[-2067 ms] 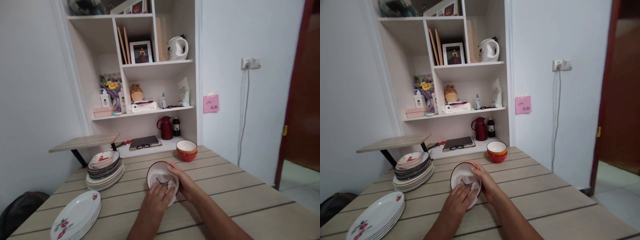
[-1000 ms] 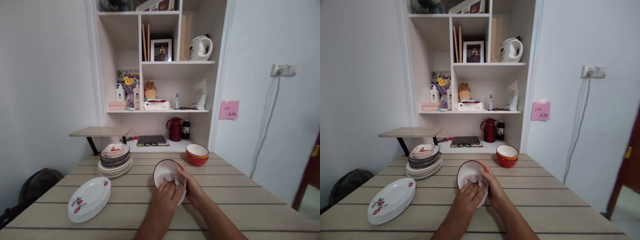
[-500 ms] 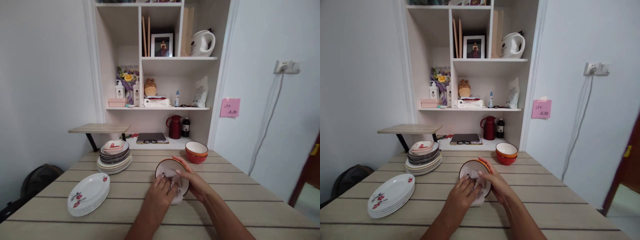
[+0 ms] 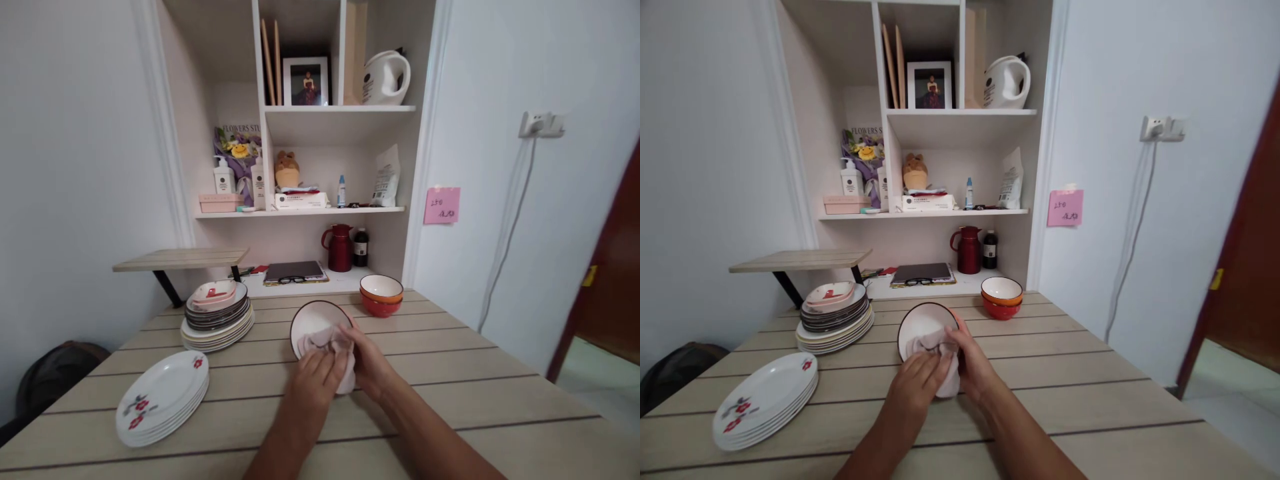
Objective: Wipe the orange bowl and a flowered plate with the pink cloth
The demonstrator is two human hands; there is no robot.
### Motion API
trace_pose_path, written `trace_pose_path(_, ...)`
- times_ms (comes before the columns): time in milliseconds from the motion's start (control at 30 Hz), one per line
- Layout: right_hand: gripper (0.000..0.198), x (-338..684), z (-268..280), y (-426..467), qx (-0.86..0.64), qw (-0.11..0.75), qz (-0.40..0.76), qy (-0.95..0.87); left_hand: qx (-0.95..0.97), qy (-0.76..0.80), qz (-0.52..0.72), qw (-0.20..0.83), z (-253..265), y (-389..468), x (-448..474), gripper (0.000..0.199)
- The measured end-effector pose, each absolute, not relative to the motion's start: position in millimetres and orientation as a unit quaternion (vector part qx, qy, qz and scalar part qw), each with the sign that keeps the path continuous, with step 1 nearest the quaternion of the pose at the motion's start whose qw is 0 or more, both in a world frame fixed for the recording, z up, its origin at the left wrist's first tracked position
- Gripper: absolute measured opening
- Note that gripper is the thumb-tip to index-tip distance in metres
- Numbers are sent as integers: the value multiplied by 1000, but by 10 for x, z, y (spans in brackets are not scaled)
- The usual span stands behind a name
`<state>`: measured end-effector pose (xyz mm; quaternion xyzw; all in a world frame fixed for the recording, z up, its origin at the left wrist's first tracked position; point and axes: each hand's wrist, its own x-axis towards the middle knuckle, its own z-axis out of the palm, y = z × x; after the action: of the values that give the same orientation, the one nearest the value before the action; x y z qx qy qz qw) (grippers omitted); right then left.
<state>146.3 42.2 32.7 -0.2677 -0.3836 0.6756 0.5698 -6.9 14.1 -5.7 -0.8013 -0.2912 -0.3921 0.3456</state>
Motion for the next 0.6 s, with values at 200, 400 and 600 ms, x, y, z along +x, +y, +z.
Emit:
trace_pose_path(200,58,1595,449,459,-241,581,667,-399,-818,-290,-367,334,-6,122,-24,41)
trace_pose_path(400,52,1899,581,454,-282,490,627,-536,-836,-268,-333,345,-87,206,-96,25)
trace_pose_path(600,54,1867,577,432,-309,481,615,-543,-820,-329,-332,329,-99,179,-91,23)
